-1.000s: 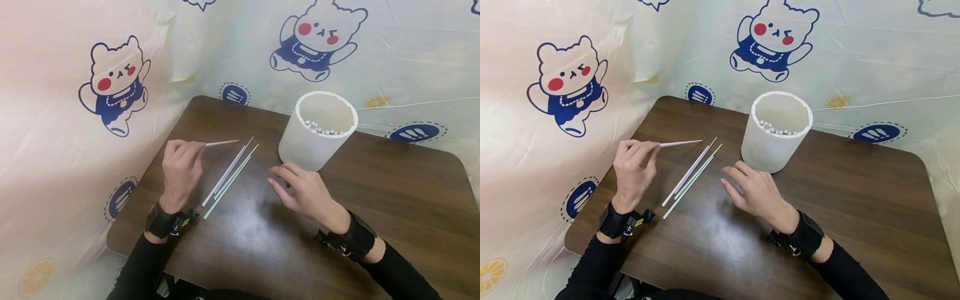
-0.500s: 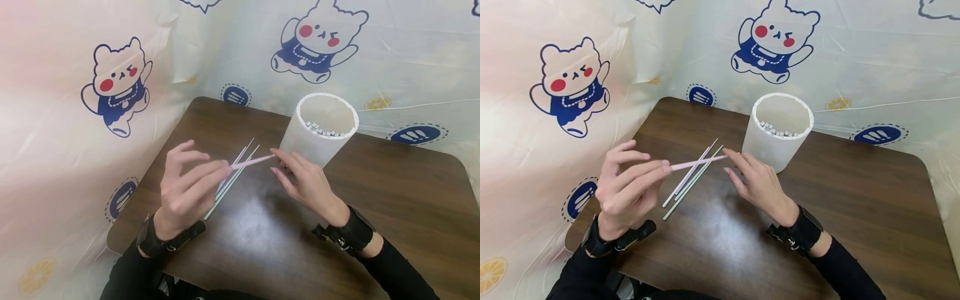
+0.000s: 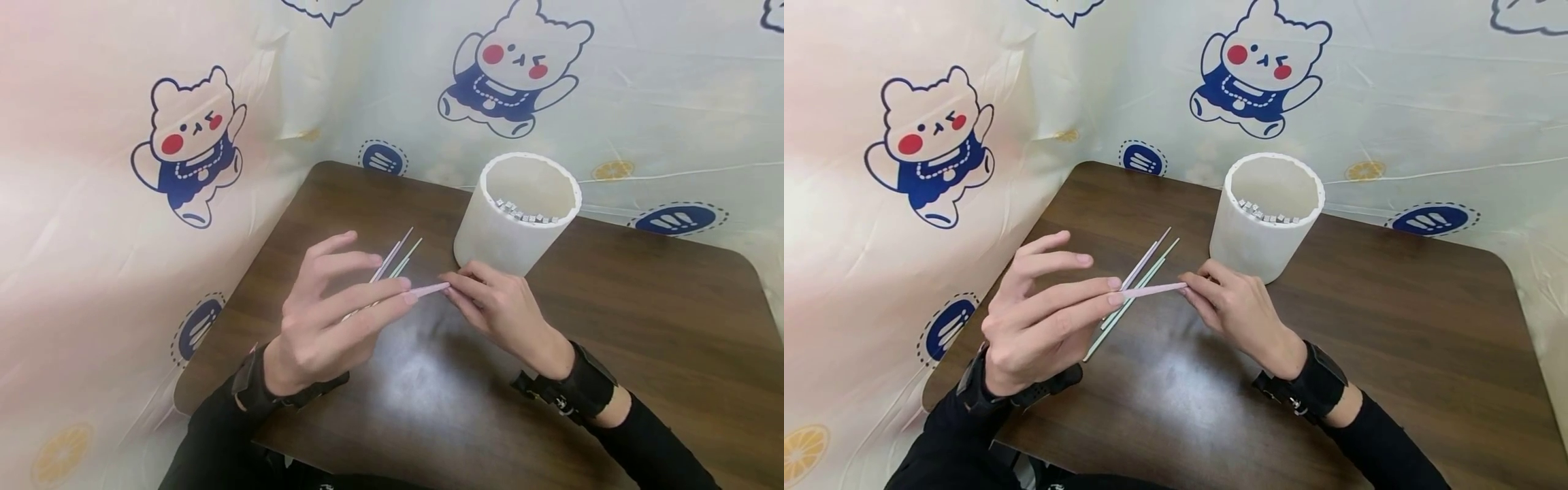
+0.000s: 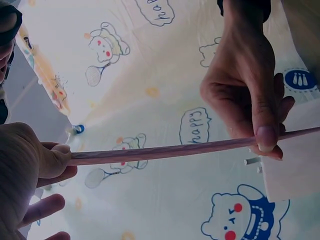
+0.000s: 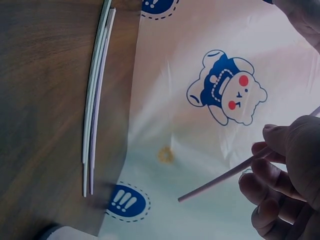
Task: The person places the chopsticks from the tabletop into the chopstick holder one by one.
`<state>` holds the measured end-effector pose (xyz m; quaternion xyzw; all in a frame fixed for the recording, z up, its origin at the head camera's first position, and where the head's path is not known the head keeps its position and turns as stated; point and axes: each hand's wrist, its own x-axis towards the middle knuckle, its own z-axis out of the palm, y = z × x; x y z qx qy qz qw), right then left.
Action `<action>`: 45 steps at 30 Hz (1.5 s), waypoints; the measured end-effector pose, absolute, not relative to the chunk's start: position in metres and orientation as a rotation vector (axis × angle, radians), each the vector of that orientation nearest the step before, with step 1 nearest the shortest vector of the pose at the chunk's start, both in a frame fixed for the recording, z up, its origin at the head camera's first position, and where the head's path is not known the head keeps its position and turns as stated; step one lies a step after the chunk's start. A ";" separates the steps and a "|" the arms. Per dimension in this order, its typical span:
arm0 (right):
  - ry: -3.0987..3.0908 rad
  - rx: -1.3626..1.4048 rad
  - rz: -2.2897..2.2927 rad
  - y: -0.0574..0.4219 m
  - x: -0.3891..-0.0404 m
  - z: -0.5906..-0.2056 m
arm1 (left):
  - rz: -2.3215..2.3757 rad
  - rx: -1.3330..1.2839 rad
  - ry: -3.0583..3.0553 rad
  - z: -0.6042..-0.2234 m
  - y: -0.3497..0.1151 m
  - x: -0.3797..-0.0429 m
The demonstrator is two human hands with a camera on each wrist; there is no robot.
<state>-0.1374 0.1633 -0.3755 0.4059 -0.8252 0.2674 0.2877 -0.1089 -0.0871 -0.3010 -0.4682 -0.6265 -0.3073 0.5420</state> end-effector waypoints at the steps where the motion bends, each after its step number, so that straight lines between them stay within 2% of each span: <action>1: -2.201 1.079 0.713 0.164 -0.138 -0.374 | -0.731 -1.115 -1.492 -0.298 -0.086 -0.110; 14: -2.092 0.858 0.809 0.176 -0.173 -0.315 | -0.632 -1.098 -1.461 -0.240 -0.053 -0.131; 22: -2.178 0.656 0.778 0.192 -0.194 -0.303 | -0.558 -1.075 -1.494 -0.224 -0.027 -0.167; 30: -2.285 0.571 0.756 0.195 -0.207 -0.309 | -0.476 -1.010 -1.593 -0.226 -0.012 -0.197; 45: -2.358 0.574 0.722 0.193 -0.218 -0.321 | -0.590 -1.084 -1.906 -0.256 0.000 -0.230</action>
